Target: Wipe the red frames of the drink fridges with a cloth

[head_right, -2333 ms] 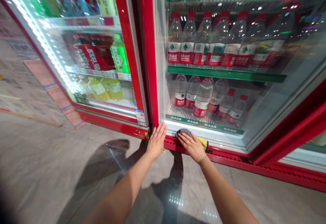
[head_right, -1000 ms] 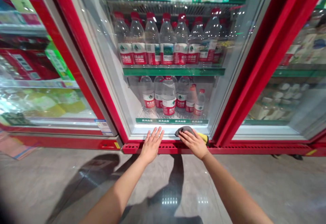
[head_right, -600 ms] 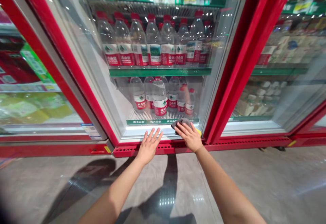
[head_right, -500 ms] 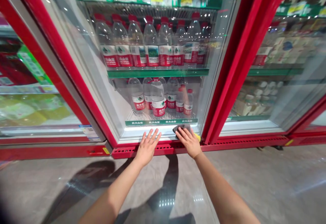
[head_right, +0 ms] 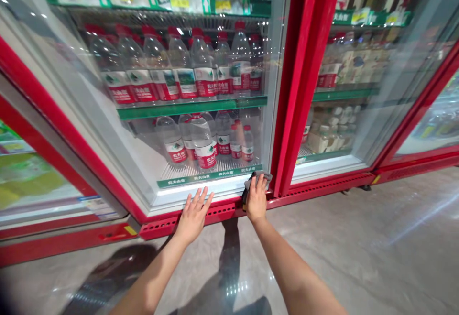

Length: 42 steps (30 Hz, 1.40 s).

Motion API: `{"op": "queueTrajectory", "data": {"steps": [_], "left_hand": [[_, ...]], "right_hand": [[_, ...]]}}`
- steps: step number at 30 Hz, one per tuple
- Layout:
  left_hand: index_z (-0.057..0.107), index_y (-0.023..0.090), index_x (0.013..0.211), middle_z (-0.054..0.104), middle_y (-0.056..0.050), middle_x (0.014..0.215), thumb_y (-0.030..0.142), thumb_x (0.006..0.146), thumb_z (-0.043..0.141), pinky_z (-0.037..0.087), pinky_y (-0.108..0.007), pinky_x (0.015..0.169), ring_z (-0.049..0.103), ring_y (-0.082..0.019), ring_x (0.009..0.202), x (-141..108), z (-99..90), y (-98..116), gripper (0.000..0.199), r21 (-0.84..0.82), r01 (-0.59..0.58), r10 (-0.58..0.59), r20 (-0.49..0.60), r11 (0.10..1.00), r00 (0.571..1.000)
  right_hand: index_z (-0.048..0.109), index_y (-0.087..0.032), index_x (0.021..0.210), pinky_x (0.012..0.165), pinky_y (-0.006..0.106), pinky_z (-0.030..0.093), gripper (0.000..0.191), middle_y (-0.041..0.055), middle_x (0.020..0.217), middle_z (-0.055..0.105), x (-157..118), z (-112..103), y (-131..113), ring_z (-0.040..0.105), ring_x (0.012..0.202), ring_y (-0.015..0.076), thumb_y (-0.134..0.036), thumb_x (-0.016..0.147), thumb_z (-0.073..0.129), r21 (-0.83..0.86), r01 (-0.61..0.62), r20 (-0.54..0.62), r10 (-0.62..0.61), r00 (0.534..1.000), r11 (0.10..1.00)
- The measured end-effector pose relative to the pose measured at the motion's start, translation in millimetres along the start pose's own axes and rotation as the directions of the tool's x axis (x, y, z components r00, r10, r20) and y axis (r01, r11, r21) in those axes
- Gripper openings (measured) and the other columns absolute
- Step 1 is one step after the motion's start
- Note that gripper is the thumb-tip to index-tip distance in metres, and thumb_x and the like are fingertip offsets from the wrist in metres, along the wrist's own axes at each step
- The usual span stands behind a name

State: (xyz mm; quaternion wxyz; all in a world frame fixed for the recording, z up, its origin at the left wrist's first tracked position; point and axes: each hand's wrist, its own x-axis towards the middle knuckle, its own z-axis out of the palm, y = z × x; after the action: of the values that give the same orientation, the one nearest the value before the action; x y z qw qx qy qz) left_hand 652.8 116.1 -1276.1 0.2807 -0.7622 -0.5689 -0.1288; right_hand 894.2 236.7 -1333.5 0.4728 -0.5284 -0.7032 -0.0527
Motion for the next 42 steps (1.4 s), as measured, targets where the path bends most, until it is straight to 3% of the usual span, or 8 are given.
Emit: {"op": "queueTrajectory", "data": {"steps": [6, 10, 14, 19, 26, 32, 37, 42], "left_hand": [[0.025, 0.023, 0.160, 0.018, -0.007, 0.168, 0.000, 0.079, 0.049, 0.020, -0.052, 0.126, 0.016, -0.027, 0.156, 1, -6.4, -1, 0.088, 0.002, -0.008, 0.008, -0.001, 1.000, 1.000], [0.027, 0.023, 0.160, 0.021, -0.006, 0.168, 0.003, 0.080, 0.050, 0.019, -0.052, 0.127, 0.017, -0.027, 0.156, 5, -10.9, -4, 0.085, -0.024, 0.011, -0.011, -0.023, 1.000, 1.000], [0.029, 0.023, 0.160, 0.022, -0.006, 0.167, 0.005, 0.081, 0.050, 0.018, -0.051, 0.127, 0.016, -0.027, 0.156, 7, -13.4, -5, 0.083, -0.033, 0.000, -0.001, -0.032, 0.999, 0.999], [0.030, 0.022, 0.159, 0.022, -0.007, 0.167, 0.004, 0.081, 0.051, 0.018, -0.051, 0.127, 0.014, -0.027, 0.157, 10, -13.9, -4, 0.083, -0.043, 0.001, -0.002, -0.036, 0.999, 0.999], [0.027, 0.023, 0.160, 0.021, -0.006, 0.168, 0.005, 0.082, 0.051, 0.017, -0.051, 0.128, 0.013, -0.027, 0.157, 10, -14.6, -5, 0.084, -0.040, -0.010, 0.008, -0.038, 0.999, 0.999], [0.023, 0.024, 0.161, 0.019, -0.006, 0.168, 0.005, 0.083, 0.050, 0.018, -0.052, 0.127, 0.013, -0.027, 0.157, 10, -17.2, -5, 0.085, -0.028, 0.007, -0.008, -0.049, 1.000, 0.999], [0.026, 0.024, 0.160, 0.022, -0.006, 0.167, 0.006, 0.084, 0.051, 0.014, -0.051, 0.128, 0.012, -0.026, 0.157, 12, -21.6, -6, 0.082, -0.039, -0.007, 0.005, -0.051, 0.999, 0.999], [0.026, 0.023, 0.160, 0.022, -0.007, 0.167, 0.008, 0.085, 0.051, 0.013, -0.051, 0.128, 0.012, -0.026, 0.157, 13, -25.5, -12, 0.081, -0.048, 0.034, -0.038, -0.084, 0.998, 0.996]], "right_hand": [[-0.010, -0.005, 0.160, 0.113, 0.071, 0.028, 0.079, 0.0345, 0.164, 0.002, 3, 45, -26, 0.010, 0.155, 0.0416, -0.015, 0.093, 0.032, 0.271, -0.458, -0.253, 0.522, 0.815, 0.847], [-0.005, -0.009, 0.161, 0.116, 0.067, 0.027, 0.080, 0.0293, 0.166, -0.001, 36, 45, -27, 0.004, 0.156, 0.0390, -0.016, 0.092, 0.033, 0.285, -0.475, -0.282, 0.547, 0.788, 0.832], [0.012, -0.013, 0.162, 0.117, 0.063, 0.031, 0.076, 0.0246, 0.167, 0.011, 30, 35, -16, 0.010, 0.156, 0.0365, -0.021, 0.091, 0.039, 0.298, -0.451, -0.255, 0.525, 0.812, 0.841], [-0.001, -0.006, 0.161, 0.113, 0.069, 0.030, 0.081, 0.0314, 0.164, 0.014, 30, 30, -21, 0.007, 0.156, 0.0372, -0.016, 0.088, 0.033, 0.318, -0.483, -0.289, 0.568, 0.770, 0.816], [0.012, -0.019, 0.162, 0.120, 0.061, 0.027, 0.082, 0.0136, 0.171, -0.003, 49, -3, -32, 0.000, 0.157, 0.0336, -0.014, 0.086, 0.042, 0.225, -0.206, -0.184, 0.249, 0.951, 0.952], [0.008, -0.012, 0.162, 0.119, 0.066, 0.025, 0.083, 0.0194, 0.169, -0.003, 40, 3, -40, -0.002, 0.156, 0.0362, -0.011, 0.085, 0.038, 0.290, -0.390, -0.197, 0.454, 0.869, 0.874], [0.008, -0.020, 0.163, 0.121, 0.060, 0.026, 0.088, 0.0113, 0.171, -0.009, 65, -12, -46, -0.007, 0.156, 0.0330, -0.009, 0.083, 0.043, 0.218, -0.179, -0.190, 0.222, 0.956, 0.959], [0.013, -0.024, 0.163, 0.118, 0.060, 0.032, 0.084, 0.0130, 0.171, 0.002, 34, -15, -16, 0.005, 0.157, 0.0325, -0.011, 0.085, 0.044, 0.183, -0.172, -0.107, 0.194, 0.975, 0.968]]}}
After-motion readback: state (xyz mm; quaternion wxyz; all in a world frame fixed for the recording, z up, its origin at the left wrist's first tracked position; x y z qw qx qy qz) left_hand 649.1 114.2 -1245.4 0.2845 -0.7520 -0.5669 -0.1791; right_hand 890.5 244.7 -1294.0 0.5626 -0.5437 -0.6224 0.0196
